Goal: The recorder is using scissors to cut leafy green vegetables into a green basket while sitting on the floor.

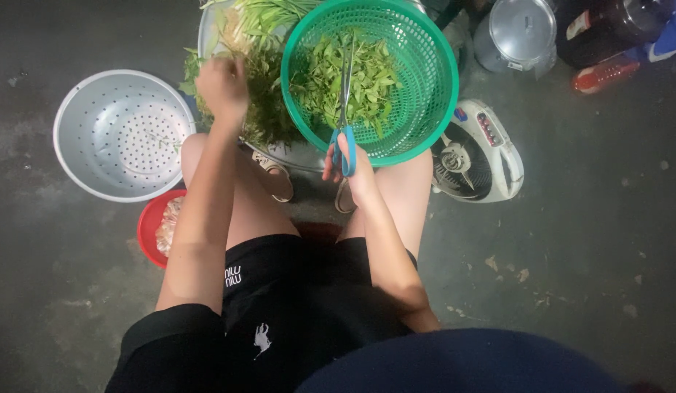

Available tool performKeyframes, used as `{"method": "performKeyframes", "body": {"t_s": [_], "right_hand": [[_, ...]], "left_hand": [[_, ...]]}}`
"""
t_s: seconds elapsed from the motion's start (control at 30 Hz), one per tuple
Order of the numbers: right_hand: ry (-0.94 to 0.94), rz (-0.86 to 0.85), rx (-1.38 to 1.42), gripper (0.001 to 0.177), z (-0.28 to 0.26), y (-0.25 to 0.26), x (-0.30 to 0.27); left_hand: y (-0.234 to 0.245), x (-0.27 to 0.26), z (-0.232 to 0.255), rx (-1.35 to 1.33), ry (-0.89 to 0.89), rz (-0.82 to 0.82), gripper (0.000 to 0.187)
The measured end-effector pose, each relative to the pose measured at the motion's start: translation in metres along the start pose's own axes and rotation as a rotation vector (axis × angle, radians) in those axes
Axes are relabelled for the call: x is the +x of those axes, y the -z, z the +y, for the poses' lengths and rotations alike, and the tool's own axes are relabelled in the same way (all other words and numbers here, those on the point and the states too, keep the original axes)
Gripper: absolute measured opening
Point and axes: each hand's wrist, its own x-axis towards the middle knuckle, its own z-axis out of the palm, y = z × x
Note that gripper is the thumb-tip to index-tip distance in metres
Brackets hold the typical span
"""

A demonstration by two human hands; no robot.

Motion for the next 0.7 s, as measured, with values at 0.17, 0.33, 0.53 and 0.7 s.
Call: {"method": "performKeyframes", "body": {"t_s": [0.17, 0.33, 0.53, 0.7], "right_hand": [[0.011, -0.003, 0.016, 0.055, 0.002, 0.0, 0.001], [0.034, -0.008, 0.044, 0.053, 0.004, 0.006, 0.002], [0.053, -0.046, 0.006, 0.051, 0.007, 0.004, -0.002], [0.037, -0.113, -0.019, 0.045, 0.013, -0.002, -0.003]], "left_hand": [[0.009, 0.01, 0.031, -0.013, 0.038, -0.291, 0.026], [-0.005, 0.003, 0.021, -0.113, 0.116, -0.381, 0.019], [0.032, 0.014, 0.049, -0.521, 0.105, -0.276, 0.014], [0.062, 0.027, 0.079, -0.716, -0.017, -0.23, 0.008]]}}
